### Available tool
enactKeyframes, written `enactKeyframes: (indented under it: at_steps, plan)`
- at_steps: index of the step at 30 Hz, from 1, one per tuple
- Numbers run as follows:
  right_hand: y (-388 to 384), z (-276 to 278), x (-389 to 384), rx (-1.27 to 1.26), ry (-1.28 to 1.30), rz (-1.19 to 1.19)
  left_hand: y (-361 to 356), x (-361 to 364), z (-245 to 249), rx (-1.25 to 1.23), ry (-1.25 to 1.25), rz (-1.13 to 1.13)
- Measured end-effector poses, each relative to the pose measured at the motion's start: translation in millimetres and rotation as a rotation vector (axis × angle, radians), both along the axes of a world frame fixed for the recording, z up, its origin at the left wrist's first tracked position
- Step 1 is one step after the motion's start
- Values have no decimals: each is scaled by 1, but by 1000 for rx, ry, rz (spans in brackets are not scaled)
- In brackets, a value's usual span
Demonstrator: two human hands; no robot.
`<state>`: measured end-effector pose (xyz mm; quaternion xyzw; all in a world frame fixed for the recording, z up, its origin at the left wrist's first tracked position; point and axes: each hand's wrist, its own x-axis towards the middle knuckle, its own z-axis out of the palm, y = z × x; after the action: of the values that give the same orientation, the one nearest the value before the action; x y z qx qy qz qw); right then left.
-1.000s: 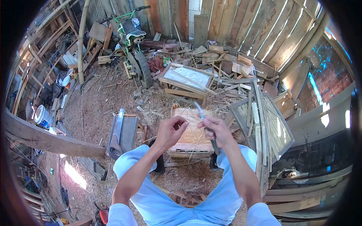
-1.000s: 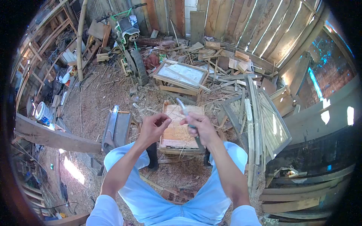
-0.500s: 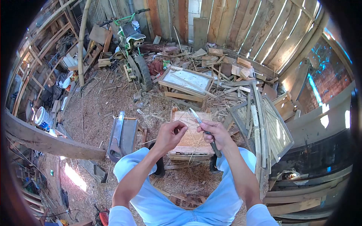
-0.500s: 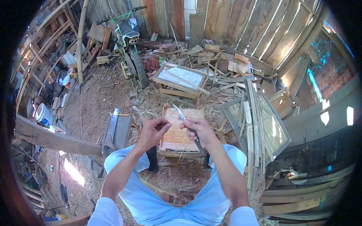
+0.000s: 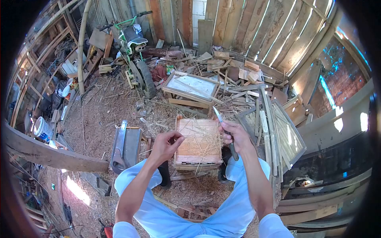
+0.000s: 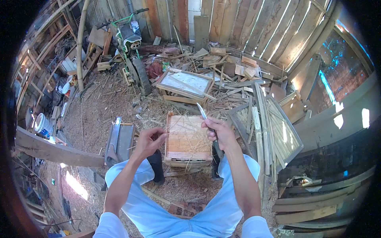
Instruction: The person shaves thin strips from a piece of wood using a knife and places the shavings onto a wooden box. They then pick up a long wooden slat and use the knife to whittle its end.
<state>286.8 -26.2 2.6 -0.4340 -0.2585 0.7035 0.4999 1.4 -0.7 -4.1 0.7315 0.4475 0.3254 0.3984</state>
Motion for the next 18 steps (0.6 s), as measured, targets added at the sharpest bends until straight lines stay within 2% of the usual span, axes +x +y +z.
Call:
enactKeyframes:
  at_steps: [6,11,13,15,18]
  plan:
    - [3,-2,26,47,48,-98,-1,-18,-5,-78,12,21]
    - [2,-2,52,93,40,-179,3,-34,-16,-97,-148,42]
    - [2,-4,70,61,-15,-363,7,-50,-15,-67,-124,78]
    - [2,-7,87,154,63,-292,10,-57,-12,-32,-95,123]
    - [0,-3,69,88,-59,-370,21,-53,-11,-246,-396,262]
